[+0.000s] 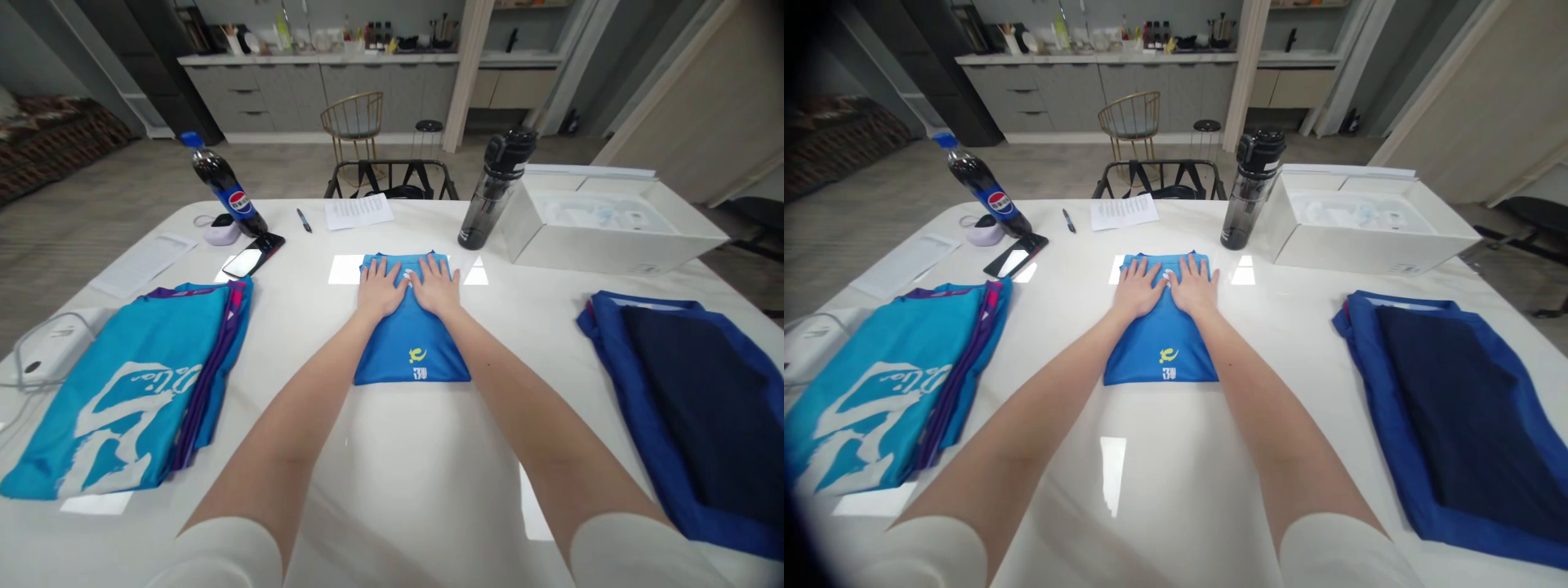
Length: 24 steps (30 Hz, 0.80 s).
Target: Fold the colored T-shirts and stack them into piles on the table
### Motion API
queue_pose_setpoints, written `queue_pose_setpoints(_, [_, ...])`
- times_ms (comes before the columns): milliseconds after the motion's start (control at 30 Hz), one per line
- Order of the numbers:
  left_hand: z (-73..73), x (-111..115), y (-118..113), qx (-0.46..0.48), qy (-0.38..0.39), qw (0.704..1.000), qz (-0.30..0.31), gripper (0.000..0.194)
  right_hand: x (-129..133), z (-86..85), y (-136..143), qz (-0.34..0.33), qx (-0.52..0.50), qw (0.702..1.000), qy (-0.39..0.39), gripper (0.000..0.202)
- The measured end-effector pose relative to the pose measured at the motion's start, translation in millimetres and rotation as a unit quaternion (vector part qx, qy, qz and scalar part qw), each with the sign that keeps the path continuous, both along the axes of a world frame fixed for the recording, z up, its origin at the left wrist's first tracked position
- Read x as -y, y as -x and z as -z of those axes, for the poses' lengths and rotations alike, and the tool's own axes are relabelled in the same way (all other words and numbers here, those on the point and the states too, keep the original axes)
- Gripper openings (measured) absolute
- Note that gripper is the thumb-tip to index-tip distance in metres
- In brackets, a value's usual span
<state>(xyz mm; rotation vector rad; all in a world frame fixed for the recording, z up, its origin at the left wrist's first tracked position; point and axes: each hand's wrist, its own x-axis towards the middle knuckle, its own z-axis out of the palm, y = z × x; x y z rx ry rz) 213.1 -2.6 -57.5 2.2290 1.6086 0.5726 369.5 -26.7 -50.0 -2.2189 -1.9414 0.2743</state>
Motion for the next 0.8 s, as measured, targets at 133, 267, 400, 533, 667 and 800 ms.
queue_pose_setpoints(133, [-13.0, 15.1, -2.0, -0.009, -0.066, 0.998, -0.017, 0.053, 7.6, -2.2, -2.8, 0.029, 0.012, 0.999, -0.01, 0.074])
queue_pose_setpoints(267, [-20.5, 48.7, -8.3, -0.031, -0.055, 0.996, 0.066, 0.046, 23.0, -7.1, 0.3, -0.093, 0.021, 0.994, -0.049, 0.057])
queue_pose_setpoints(400, [-15.3, 90.4, -9.7, -0.056, -0.026, 0.998, 0.006, 0.054, 31.2, -9.3, 0.7, -0.144, 0.009, 0.989, -0.021, 0.054])
queue_pose_setpoints(533, [-10.6, 111.2, -5.4, -0.068, -0.029, 0.997, 0.012, 0.066, 31.1, -7.7, 0.0, -0.051, -0.009, 0.999, -0.004, 0.061])
queue_pose_setpoints(667, [-12.0, 110.1, -4.6, -0.064, -0.024, 0.998, 0.003, 0.061, 51.8, -8.2, 4.3, 0.007, -0.043, 0.997, -0.057, 0.064])
queue_pose_setpoints(800, [-13.5, 109.3, -4.6, -0.067, -0.03, 0.997, 0.01, 0.057, 101.4, -7.7, 19.6, -0.068, -0.05, 0.994, -0.072, 0.059])
